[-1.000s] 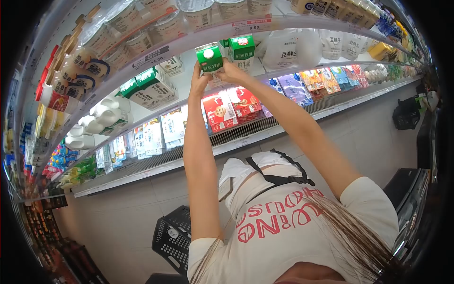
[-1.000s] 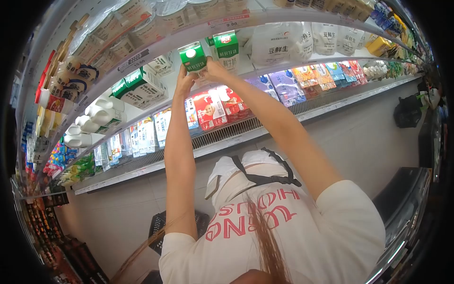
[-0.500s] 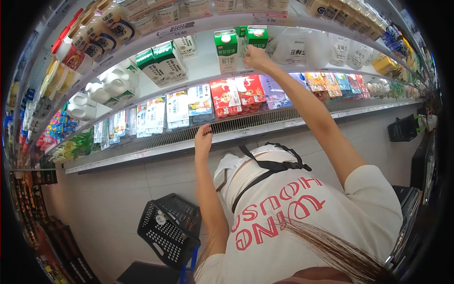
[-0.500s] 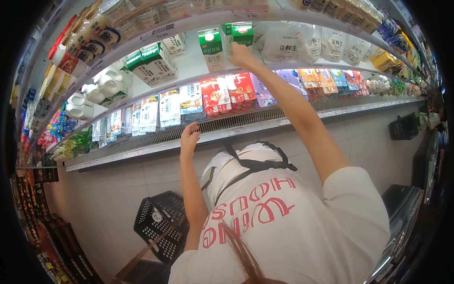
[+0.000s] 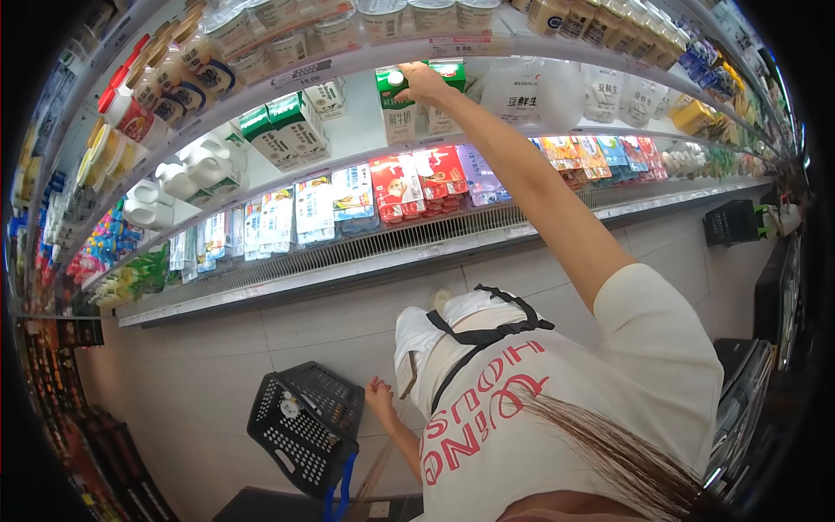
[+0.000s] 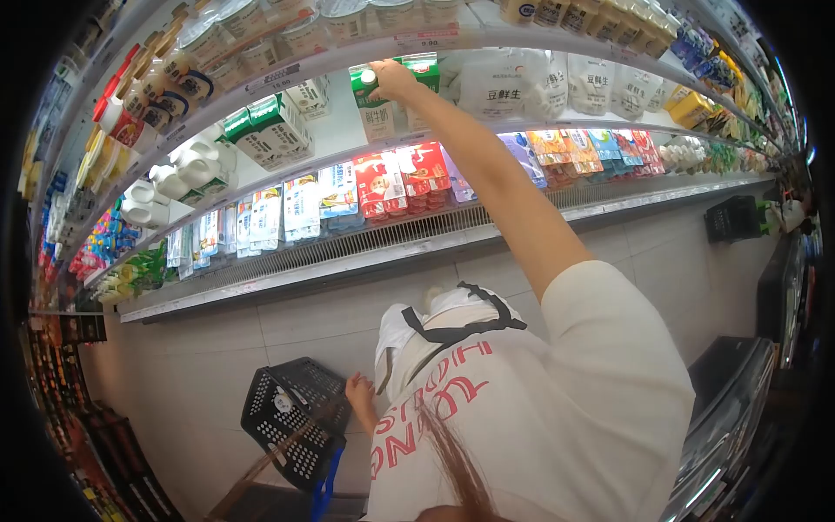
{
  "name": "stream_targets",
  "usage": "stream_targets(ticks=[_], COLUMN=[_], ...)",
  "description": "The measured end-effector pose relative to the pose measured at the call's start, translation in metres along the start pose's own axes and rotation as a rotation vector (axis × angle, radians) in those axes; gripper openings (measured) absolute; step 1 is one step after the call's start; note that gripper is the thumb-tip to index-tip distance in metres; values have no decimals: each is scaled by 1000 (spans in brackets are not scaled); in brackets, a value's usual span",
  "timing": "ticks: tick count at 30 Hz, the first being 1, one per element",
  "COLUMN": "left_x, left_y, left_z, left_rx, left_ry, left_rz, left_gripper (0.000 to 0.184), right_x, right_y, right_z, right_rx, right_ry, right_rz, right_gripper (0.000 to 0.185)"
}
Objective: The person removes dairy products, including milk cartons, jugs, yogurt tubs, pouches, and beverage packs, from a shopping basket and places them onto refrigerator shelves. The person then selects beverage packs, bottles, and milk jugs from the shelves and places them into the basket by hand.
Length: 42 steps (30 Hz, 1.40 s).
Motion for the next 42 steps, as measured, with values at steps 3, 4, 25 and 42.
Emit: stream_targets(ticks=[3, 4, 25, 42], left_x=[-3, -2, -24, -154], left_y=[8, 11, 116, 299], left_z=[4, 4, -29, -21], left_rx=[8, 22, 576, 1312], left_ry=[-19, -51, -250, 596], left_rz=[37, 35, 341, 293], left_gripper=[33, 32, 33, 67], right_x=[-2, -1, 10, -328], right_y=[1, 3, -3, -149], right_z=[3, 1, 14, -205], right_rx=[-4, -17, -51, 374], right_ry=[49, 35, 35, 353], right_rz=[61, 26, -8, -547], right_gripper=[69, 68, 55, 31])
Point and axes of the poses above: each hand's wrist, its own x-axis towards the middle knuckle, its own y-axis out of the back of the hand, z = x × y, the point moved 1 cm from there along x, towards the middle knuckle, and after that the axes turned 9 degrees about -z, right-handed, at the moved point
